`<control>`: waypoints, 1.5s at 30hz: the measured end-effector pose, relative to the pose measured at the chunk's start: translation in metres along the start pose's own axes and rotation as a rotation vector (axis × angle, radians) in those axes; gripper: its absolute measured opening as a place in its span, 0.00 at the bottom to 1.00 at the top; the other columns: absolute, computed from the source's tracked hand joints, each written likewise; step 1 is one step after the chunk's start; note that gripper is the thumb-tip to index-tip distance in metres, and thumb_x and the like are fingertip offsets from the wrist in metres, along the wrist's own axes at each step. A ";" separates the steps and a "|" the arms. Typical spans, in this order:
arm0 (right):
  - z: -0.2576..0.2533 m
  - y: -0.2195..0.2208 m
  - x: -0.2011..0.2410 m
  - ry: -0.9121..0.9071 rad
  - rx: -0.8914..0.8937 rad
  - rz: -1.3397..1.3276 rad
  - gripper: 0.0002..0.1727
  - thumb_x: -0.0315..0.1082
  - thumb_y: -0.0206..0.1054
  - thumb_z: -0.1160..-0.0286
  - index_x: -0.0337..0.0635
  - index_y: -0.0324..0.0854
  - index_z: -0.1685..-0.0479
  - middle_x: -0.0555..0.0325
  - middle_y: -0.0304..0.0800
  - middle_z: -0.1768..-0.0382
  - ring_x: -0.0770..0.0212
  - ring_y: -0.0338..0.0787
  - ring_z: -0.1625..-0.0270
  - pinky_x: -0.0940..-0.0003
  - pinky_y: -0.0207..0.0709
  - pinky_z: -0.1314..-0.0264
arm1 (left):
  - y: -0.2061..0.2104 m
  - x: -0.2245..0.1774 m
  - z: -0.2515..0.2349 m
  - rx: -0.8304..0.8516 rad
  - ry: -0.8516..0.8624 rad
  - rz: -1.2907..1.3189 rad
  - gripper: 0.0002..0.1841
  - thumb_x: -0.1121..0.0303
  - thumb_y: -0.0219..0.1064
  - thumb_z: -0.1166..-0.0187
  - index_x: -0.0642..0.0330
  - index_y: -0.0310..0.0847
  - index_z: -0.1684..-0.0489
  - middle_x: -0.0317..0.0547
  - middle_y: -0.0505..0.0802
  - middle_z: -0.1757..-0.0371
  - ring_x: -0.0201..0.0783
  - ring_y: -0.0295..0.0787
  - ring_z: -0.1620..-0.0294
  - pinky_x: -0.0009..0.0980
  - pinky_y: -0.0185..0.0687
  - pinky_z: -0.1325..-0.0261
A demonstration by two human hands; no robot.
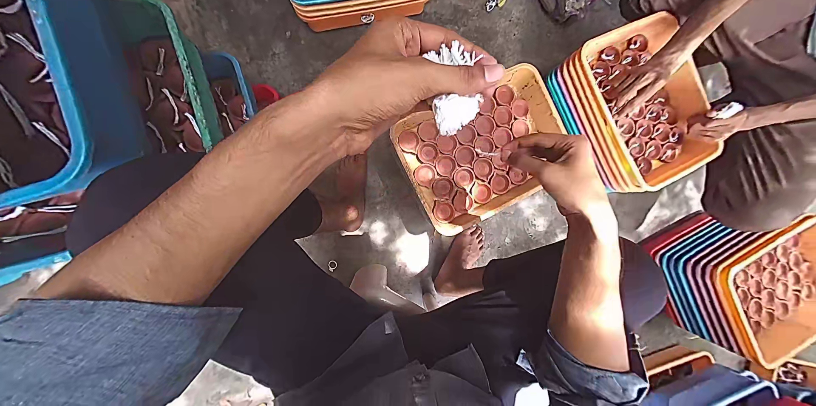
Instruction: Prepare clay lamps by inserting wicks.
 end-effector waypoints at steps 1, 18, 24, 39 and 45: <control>-0.002 0.013 -0.010 0.054 0.052 0.061 0.05 0.28 0.73 0.29 0.45 0.92 0.58 0.62 0.94 0.69 0.71 0.87 0.73 0.73 0.82 0.70 | -0.001 -0.001 0.003 -0.012 0.006 0.004 0.09 0.69 0.68 0.17 0.61 0.88 0.47 0.44 0.96 0.55 0.34 0.95 0.60 0.24 0.91 0.57; -0.025 0.163 -0.127 0.195 0.635 0.715 0.02 0.26 0.75 0.35 0.42 0.92 0.68 0.45 0.93 0.65 0.42 0.92 0.56 0.34 0.82 0.51 | -0.018 -0.013 -0.008 -0.004 0.164 -0.050 0.12 0.66 0.78 0.25 0.61 0.91 0.48 0.43 0.96 0.56 0.33 0.95 0.53 0.28 0.93 0.45; -0.024 0.164 -0.129 0.143 0.580 0.649 0.04 0.28 0.73 0.31 0.45 0.93 0.68 0.48 0.94 0.67 0.44 0.93 0.60 0.34 0.83 0.55 | -0.020 -0.012 -0.009 -0.003 0.161 -0.075 0.11 0.65 0.78 0.25 0.59 0.93 0.50 0.41 0.96 0.56 0.32 0.95 0.53 0.28 0.93 0.46; -0.035 0.094 -0.053 -0.021 0.258 0.415 0.12 0.31 0.81 0.35 0.43 0.93 0.52 0.52 0.97 0.53 0.51 0.95 0.51 0.44 0.86 0.44 | -0.011 -0.010 -0.010 0.047 0.333 -0.067 0.12 0.71 0.78 0.25 0.66 0.89 0.49 0.45 0.95 0.55 0.33 0.94 0.53 0.28 0.94 0.48; -0.012 0.061 0.035 -0.199 0.093 -0.884 0.23 0.50 0.70 0.20 0.44 0.84 0.36 0.50 0.93 0.47 0.58 0.95 0.50 0.59 0.89 0.44 | -0.007 -0.014 -0.014 0.036 0.555 -0.142 0.21 0.76 0.81 0.31 0.71 0.85 0.40 0.50 0.95 0.47 0.40 0.94 0.43 0.34 0.92 0.36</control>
Point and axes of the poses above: each hand's wrist, its own z-axis away from the middle knuckle, its own y-axis out of the palm, x = y × z, the point moved 5 cm from there along -z, towards the middle knuckle
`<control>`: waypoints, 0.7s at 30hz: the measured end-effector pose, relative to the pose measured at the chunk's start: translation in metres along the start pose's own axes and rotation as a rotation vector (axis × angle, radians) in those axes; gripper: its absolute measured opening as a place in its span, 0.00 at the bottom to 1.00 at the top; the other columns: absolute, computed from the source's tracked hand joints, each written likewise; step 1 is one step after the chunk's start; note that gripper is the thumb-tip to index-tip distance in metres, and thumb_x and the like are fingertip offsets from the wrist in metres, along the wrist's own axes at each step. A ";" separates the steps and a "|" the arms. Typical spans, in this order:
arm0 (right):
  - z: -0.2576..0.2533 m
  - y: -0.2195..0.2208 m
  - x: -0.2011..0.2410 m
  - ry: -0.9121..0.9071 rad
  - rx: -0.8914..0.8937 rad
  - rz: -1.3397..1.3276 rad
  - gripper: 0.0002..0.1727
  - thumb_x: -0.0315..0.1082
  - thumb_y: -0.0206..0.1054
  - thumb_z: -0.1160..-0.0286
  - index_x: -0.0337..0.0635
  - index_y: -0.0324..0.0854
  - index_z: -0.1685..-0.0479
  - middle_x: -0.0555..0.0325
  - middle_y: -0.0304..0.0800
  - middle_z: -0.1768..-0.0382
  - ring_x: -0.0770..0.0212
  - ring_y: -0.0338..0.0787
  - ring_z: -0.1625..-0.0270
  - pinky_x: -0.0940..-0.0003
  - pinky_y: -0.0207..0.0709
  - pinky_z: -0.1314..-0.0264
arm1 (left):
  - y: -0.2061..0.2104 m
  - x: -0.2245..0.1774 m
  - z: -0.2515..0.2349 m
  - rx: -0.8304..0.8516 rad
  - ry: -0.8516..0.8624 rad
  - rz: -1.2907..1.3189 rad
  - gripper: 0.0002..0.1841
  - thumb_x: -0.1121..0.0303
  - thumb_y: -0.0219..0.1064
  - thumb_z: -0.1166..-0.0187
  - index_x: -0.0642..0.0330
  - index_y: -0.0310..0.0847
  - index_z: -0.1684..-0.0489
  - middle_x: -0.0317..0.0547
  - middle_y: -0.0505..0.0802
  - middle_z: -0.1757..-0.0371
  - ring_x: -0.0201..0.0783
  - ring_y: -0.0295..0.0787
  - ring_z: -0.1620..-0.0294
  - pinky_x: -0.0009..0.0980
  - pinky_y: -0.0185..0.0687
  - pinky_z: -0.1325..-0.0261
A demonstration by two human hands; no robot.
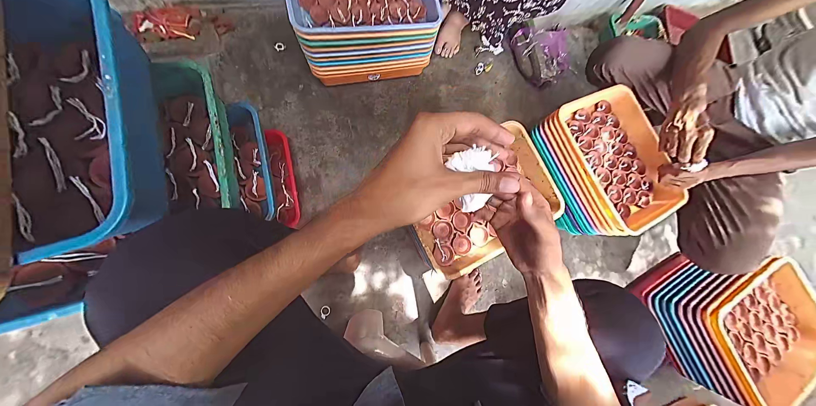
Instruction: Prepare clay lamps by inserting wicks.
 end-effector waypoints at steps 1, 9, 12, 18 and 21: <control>0.002 0.009 0.007 -0.076 0.017 -0.041 0.25 0.49 0.73 0.22 0.44 0.82 0.33 0.49 0.92 0.45 0.57 0.94 0.49 0.58 0.89 0.43 | 0.002 0.000 -0.001 -0.006 0.019 -0.009 0.22 0.76 0.81 0.32 0.71 0.85 0.39 0.50 0.95 0.46 0.40 0.93 0.42 0.35 0.92 0.35; 0.010 0.024 0.016 -0.222 -0.256 -0.211 0.15 0.21 0.75 0.31 0.36 0.85 0.45 0.47 0.94 0.56 0.60 0.95 0.56 0.61 0.90 0.44 | 0.028 0.011 0.001 -0.006 -0.016 0.087 0.27 0.76 0.79 0.30 0.68 0.80 0.29 0.52 0.92 0.37 0.44 0.92 0.38 0.37 0.92 0.36; 0.011 0.017 0.020 -0.228 -0.325 -0.250 0.14 0.20 0.72 0.28 0.34 0.82 0.44 0.45 0.93 0.58 0.58 0.95 0.57 0.59 0.91 0.44 | 0.033 0.022 0.003 -0.002 -0.166 0.116 0.32 0.71 0.76 0.25 0.59 0.71 0.18 0.47 0.89 0.32 0.42 0.90 0.35 0.38 0.90 0.33; 0.018 0.015 0.027 -0.281 -0.393 -0.002 0.15 0.18 0.75 0.32 0.31 0.80 0.47 0.43 0.94 0.62 0.56 0.96 0.66 0.61 0.94 0.59 | 0.036 0.030 0.005 -0.057 -0.289 0.160 0.14 0.68 0.68 0.15 0.62 0.85 0.37 0.46 0.96 0.52 0.37 0.94 0.53 0.33 0.91 0.43; 0.022 0.007 0.046 -0.480 -0.440 0.335 0.18 0.21 0.78 0.36 0.34 0.82 0.47 0.53 0.91 0.63 0.63 0.91 0.67 0.69 0.91 0.61 | 0.034 0.029 0.004 -0.053 -0.277 0.139 0.14 0.68 0.69 0.16 0.61 0.86 0.36 0.47 0.96 0.52 0.38 0.95 0.54 0.33 0.92 0.45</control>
Point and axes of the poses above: each hand's wrist, its own z-axis away from the middle knuckle, its own y-axis out of the palm, x = y × z, the point moved 5 cm from there along -z, towards the middle knuckle
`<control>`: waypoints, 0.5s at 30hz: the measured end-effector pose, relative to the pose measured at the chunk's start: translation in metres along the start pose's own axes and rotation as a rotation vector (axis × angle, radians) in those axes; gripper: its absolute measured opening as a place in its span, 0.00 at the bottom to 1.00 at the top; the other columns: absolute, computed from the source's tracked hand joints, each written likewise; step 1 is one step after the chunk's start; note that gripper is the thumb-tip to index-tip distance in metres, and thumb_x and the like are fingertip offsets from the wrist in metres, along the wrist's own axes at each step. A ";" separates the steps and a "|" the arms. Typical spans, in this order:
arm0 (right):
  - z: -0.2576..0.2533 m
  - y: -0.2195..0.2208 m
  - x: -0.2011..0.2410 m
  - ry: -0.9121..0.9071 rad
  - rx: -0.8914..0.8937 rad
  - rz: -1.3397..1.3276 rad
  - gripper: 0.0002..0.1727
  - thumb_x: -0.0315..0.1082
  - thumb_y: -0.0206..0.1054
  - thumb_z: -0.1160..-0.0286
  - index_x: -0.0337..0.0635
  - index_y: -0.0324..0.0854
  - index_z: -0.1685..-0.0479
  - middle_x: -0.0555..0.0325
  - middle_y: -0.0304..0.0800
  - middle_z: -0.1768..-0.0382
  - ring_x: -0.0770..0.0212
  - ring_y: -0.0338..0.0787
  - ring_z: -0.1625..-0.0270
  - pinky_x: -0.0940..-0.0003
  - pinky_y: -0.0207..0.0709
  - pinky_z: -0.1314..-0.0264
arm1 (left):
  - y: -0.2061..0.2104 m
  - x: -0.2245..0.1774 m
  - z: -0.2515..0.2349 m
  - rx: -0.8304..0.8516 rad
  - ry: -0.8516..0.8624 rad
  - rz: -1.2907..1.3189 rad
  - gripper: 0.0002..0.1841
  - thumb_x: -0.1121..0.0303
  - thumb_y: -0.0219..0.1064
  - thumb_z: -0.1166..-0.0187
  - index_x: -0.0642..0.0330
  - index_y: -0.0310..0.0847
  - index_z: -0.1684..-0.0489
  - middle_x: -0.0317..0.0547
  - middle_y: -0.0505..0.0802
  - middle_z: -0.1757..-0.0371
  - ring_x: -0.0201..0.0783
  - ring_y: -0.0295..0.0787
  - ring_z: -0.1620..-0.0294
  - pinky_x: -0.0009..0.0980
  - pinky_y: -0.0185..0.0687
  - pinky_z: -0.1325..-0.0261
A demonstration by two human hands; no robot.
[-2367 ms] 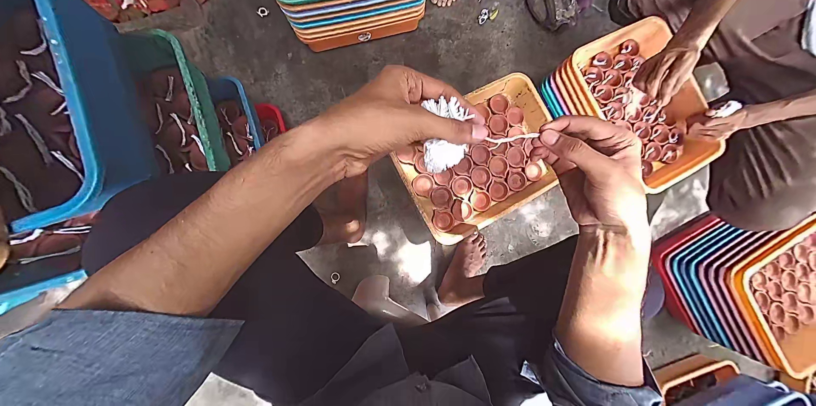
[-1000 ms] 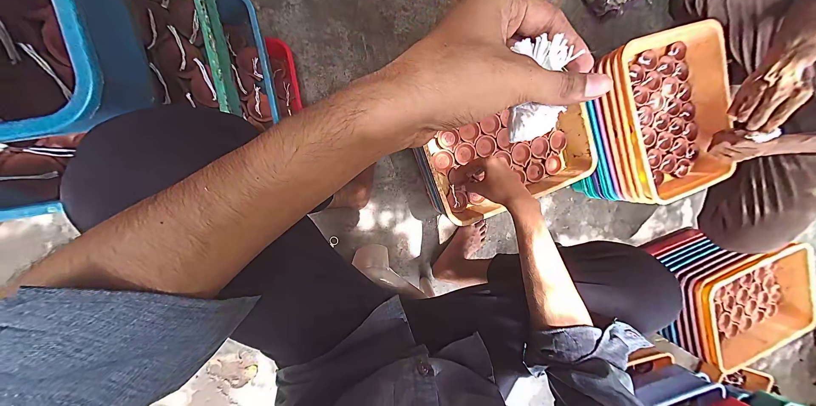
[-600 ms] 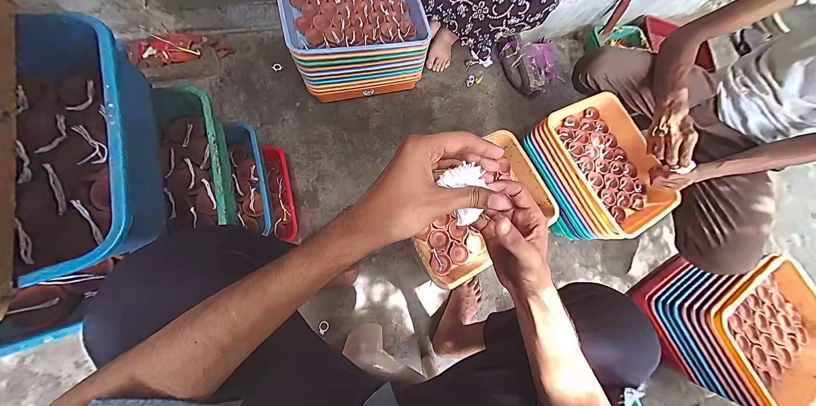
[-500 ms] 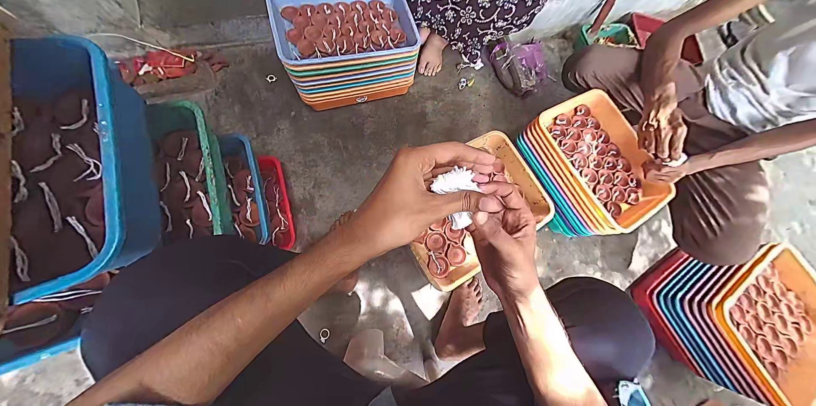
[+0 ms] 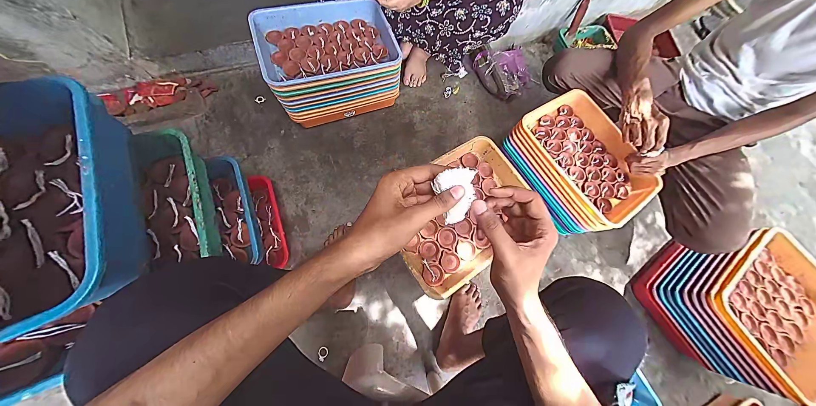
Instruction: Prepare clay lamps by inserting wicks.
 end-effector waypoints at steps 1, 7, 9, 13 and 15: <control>-0.004 -0.004 0.005 -0.060 0.008 0.057 0.17 0.23 0.79 0.36 0.37 0.84 0.47 0.56 0.90 0.62 0.65 0.91 0.65 0.69 0.92 0.59 | -0.001 -0.001 0.000 0.010 0.011 -0.007 0.15 0.69 0.69 0.17 0.62 0.86 0.35 0.47 0.96 0.52 0.38 0.95 0.53 0.34 0.93 0.44; -0.011 -0.006 0.019 -0.193 0.160 0.241 0.12 0.27 0.80 0.36 0.38 0.93 0.53 0.56 0.91 0.55 0.63 0.90 0.57 0.67 0.90 0.54 | 0.001 0.002 0.002 0.037 0.012 -0.029 0.16 0.73 0.73 0.21 0.64 0.87 0.35 0.47 0.97 0.53 0.36 0.96 0.55 0.30 0.93 0.46; -0.010 -0.004 0.017 -0.200 0.172 0.278 0.12 0.27 0.81 0.37 0.37 0.93 0.53 0.56 0.90 0.56 0.63 0.89 0.58 0.68 0.89 0.57 | 0.001 0.001 0.003 0.052 0.017 -0.044 0.16 0.74 0.73 0.21 0.64 0.87 0.37 0.46 0.97 0.53 0.36 0.96 0.56 0.30 0.93 0.47; -0.009 -0.003 0.017 -0.237 0.173 0.346 0.11 0.28 0.82 0.39 0.38 0.94 0.57 0.58 0.90 0.59 0.64 0.89 0.59 0.69 0.88 0.59 | 0.001 0.002 0.004 0.066 0.043 -0.064 0.16 0.75 0.74 0.23 0.64 0.88 0.38 0.46 0.97 0.54 0.36 0.96 0.56 0.30 0.94 0.48; -0.009 -0.003 0.016 -0.229 0.185 0.351 0.09 0.28 0.81 0.38 0.38 0.94 0.59 0.58 0.90 0.60 0.64 0.89 0.58 0.70 0.87 0.59 | 0.002 0.002 0.004 0.078 0.056 -0.087 0.16 0.74 0.75 0.24 0.64 0.88 0.38 0.46 0.97 0.54 0.36 0.96 0.56 0.30 0.94 0.47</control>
Point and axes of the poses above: each hand's wrist, its own z-axis away from the middle knuckle, its own y-axis out of the palm, x = y × z, the point moved 5 cm from there along -z, towards the middle knuckle
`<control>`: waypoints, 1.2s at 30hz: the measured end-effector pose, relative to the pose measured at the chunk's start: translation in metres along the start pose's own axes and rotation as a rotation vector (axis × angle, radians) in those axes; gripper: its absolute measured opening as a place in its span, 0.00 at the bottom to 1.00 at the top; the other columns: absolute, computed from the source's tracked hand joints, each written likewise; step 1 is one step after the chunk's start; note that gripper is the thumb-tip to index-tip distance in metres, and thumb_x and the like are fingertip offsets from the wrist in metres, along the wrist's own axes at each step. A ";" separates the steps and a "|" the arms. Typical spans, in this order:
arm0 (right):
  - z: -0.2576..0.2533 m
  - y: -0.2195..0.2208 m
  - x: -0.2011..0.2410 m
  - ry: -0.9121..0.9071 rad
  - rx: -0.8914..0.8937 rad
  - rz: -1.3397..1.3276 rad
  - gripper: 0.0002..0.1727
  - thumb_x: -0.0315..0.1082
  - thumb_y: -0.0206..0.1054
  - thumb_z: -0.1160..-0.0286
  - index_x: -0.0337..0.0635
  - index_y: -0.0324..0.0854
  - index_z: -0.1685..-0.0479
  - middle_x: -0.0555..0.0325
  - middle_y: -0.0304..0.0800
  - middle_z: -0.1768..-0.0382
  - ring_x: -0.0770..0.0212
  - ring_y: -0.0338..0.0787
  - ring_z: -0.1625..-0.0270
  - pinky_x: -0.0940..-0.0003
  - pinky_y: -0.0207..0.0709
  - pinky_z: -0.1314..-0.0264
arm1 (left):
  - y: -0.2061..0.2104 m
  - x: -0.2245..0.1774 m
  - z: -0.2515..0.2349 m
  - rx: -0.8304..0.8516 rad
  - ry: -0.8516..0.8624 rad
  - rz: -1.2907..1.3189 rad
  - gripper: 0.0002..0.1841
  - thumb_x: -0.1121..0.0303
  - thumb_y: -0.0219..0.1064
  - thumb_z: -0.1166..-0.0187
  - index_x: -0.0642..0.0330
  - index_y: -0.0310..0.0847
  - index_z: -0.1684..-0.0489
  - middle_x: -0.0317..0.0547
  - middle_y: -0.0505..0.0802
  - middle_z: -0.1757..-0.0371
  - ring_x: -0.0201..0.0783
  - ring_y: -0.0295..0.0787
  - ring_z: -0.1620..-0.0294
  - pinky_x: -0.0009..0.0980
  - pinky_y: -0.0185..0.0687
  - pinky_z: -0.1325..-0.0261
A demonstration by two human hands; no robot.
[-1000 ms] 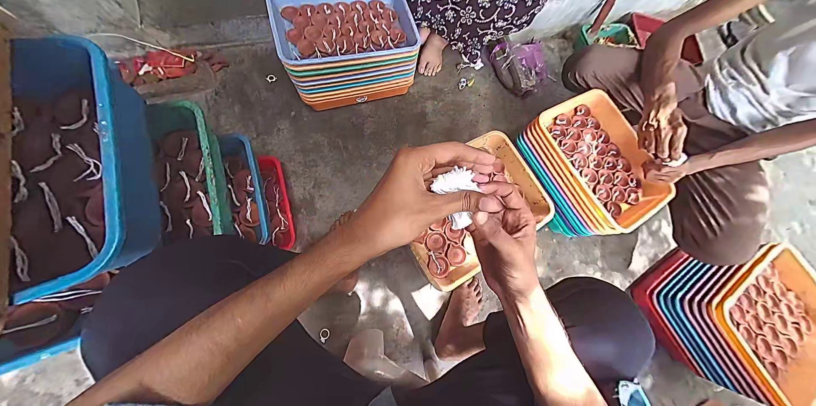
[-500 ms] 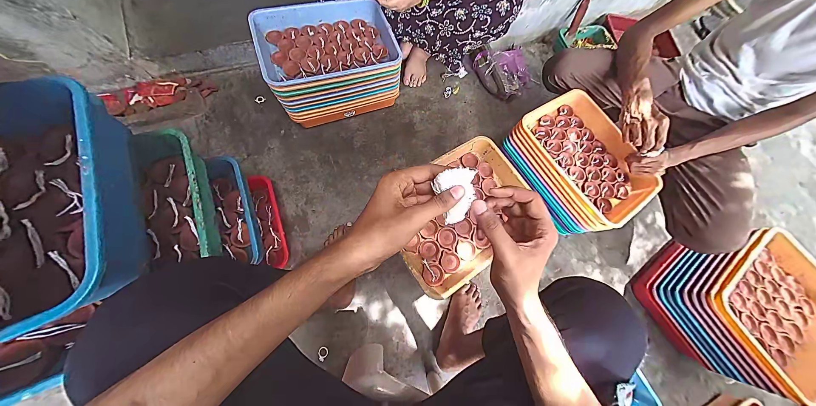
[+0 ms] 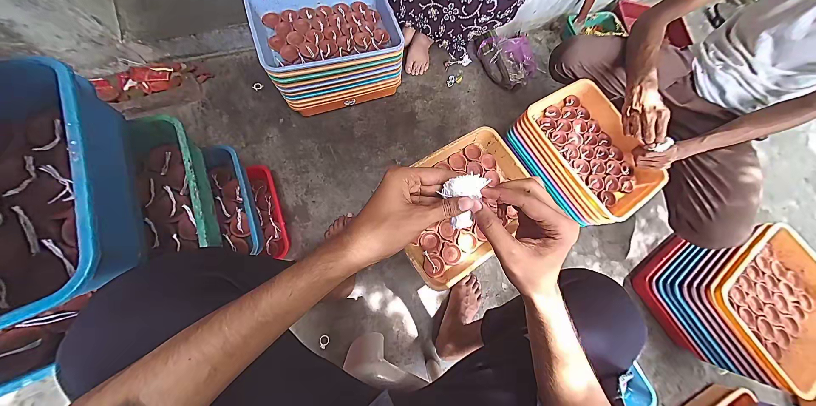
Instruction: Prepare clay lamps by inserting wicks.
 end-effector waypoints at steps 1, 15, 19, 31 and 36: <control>0.000 0.000 -0.001 0.010 0.010 -0.013 0.08 0.27 0.81 0.37 0.38 0.94 0.60 0.58 0.90 0.61 0.64 0.89 0.58 0.70 0.87 0.59 | 0.001 0.000 0.000 0.009 0.006 -0.008 0.16 0.74 0.75 0.24 0.65 0.88 0.38 0.46 0.97 0.53 0.36 0.97 0.55 0.31 0.95 0.47; 0.004 0.008 -0.015 0.185 0.038 -0.332 0.04 0.24 0.76 0.30 0.37 0.94 0.60 0.56 0.92 0.59 0.63 0.91 0.54 0.67 0.90 0.48 | 0.000 0.001 0.002 -0.038 -0.099 0.063 0.12 0.71 0.72 0.19 0.63 0.88 0.42 0.48 0.96 0.55 0.37 0.95 0.58 0.31 0.93 0.51; 0.006 0.012 -0.017 0.218 0.043 -0.412 0.04 0.24 0.76 0.29 0.37 0.94 0.59 0.56 0.91 0.59 0.64 0.90 0.55 0.70 0.88 0.51 | -0.001 0.001 0.003 -0.032 -0.116 0.077 0.12 0.70 0.74 0.22 0.62 0.88 0.44 0.48 0.96 0.55 0.38 0.95 0.57 0.32 0.93 0.51; 0.013 0.018 -0.020 0.353 -0.023 -0.483 0.04 0.26 0.75 0.28 0.36 0.95 0.60 0.52 0.92 0.59 0.63 0.90 0.56 0.68 0.88 0.52 | -0.003 -0.004 0.002 -0.084 -0.047 0.005 0.08 0.71 0.69 0.17 0.64 0.86 0.47 0.45 0.95 0.61 0.34 0.94 0.65 0.28 0.93 0.60; 0.015 0.020 -0.024 0.408 -0.069 -0.547 0.04 0.26 0.73 0.27 0.37 0.94 0.61 0.53 0.93 0.59 0.63 0.91 0.55 0.65 0.88 0.48 | -0.001 -0.003 0.002 -0.076 -0.071 0.041 0.09 0.71 0.66 0.15 0.65 0.84 0.45 0.46 0.95 0.61 0.34 0.94 0.63 0.27 0.92 0.58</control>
Point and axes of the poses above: each hand's wrist, its own z-axis away from the middle knuckle, its own y-axis out of the palm, x = y × z, the point moved 5 cm from there along -z, towards the middle knuckle
